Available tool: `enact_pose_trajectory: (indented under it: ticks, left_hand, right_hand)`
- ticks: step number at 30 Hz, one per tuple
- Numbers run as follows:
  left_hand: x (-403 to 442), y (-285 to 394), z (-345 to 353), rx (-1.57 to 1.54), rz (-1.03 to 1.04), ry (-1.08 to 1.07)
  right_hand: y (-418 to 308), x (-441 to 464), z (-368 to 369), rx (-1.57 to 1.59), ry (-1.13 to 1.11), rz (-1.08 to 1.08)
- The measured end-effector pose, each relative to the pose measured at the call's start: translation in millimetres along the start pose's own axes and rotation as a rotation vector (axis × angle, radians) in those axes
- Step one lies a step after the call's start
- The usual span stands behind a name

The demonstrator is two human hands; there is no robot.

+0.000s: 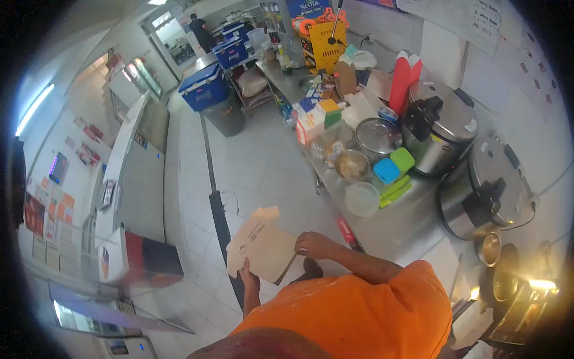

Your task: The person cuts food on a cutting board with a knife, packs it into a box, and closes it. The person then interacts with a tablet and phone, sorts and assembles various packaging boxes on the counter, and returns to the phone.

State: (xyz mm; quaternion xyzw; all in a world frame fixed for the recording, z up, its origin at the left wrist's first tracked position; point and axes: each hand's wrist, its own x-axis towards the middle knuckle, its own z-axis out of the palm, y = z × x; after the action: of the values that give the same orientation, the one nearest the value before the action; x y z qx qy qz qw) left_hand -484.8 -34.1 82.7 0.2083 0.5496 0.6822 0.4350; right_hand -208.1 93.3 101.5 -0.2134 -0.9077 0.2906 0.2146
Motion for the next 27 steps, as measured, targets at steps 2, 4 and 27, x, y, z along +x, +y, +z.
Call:
enact_pose_trajectory:
  ticks: [2, 4, 27]
  left_hand:
    - [78, 10, -1, -0.080, -0.017, -0.083]
    - [132, 46, 40, -0.117, -0.056, -0.071]
    - [582, -13, 446, 0.009, -0.390, -0.489]
  right_hand:
    - [19, 49, -6, -0.067, 0.107, 0.017]
    - [41, 93, -25, -0.182, 0.208, 0.006]
    - [706, 85, -511, -0.245, 0.850, 1.511]
